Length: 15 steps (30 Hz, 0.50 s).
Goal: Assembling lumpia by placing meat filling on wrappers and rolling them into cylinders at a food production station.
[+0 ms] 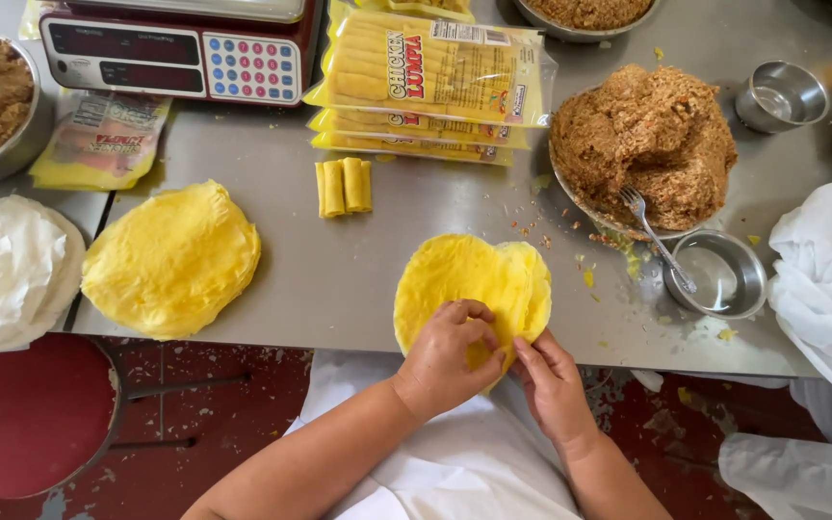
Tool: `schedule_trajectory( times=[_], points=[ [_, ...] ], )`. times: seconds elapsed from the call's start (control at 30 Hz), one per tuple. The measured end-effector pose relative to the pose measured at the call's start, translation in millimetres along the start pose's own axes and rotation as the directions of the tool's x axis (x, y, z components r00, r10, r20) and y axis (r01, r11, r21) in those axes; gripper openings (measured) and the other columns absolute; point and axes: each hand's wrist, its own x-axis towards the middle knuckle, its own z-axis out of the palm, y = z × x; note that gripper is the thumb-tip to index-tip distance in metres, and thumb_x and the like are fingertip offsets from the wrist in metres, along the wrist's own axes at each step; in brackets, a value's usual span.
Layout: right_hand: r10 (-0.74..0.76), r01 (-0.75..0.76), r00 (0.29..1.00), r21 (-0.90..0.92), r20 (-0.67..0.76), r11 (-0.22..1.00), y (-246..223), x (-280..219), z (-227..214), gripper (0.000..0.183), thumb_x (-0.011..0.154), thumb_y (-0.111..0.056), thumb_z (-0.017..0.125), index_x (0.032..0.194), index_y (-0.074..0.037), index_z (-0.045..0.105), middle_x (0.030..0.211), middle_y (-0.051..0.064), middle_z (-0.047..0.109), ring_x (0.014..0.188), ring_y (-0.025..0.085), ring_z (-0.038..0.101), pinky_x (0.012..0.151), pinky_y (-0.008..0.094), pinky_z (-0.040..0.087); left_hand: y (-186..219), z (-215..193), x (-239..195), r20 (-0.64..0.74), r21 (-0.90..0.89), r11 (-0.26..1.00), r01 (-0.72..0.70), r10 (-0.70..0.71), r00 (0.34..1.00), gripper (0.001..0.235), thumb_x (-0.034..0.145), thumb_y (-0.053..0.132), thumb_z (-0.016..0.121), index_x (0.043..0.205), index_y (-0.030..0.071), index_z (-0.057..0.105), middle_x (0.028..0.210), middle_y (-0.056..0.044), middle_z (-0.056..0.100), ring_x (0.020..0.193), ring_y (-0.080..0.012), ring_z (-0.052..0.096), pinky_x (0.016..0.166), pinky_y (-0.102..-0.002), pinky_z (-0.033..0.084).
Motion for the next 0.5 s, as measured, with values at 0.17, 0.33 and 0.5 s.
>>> schedule_trajectory(
  times=[0.17,0.33,0.5],
  points=[
    [-0.018,0.019,0.993,-0.006,0.119,1.0,-4.3,-0.1,-4.5,0.035,0.105,-0.011,0.053,0.136,0.004,0.061,0.133,0.015,0.066,0.122,0.026,0.062,0.105,0.039,0.051,16.5,-16.8,10.9,0.028,-0.07,0.983,0.168,-0.166,0.986,0.049,0.086,0.052,0.074,0.11,0.011,0.064,0.107,-0.004,0.066,0.095,-0.0203,0.065,0.082,-0.033,0.054],
    [-0.07,0.095,0.983,-0.142,0.171,0.985,-4.4,0.0,0.6,0.036,0.103,-0.011,0.059,0.136,0.004,0.063,0.127,0.014,0.07,0.115,0.023,0.066,0.102,0.036,0.055,9.9,-10.7,11.8,0.065,-0.043,0.955,0.295,-0.292,0.954,0.067,0.075,0.056,0.083,0.119,0.011,0.059,0.11,-0.003,0.065,0.095,-0.0204,0.062,0.081,-0.033,0.052],
    [-0.137,0.142,0.99,-0.155,0.046,0.978,9.6,3.7,-13.5,0.028,0.101,-0.005,0.061,0.126,0.005,0.071,0.123,0.013,0.074,0.113,0.022,0.065,0.1,0.037,0.053,-4.9,-19.4,16.7,0.25,-0.23,0.82,0.525,-0.471,0.846,0.037,0.088,0.021,0.081,0.124,0.014,0.072,0.089,0.003,0.068,0.075,-0.0094,0.058,0.071,-0.024,0.05]
  ],
)
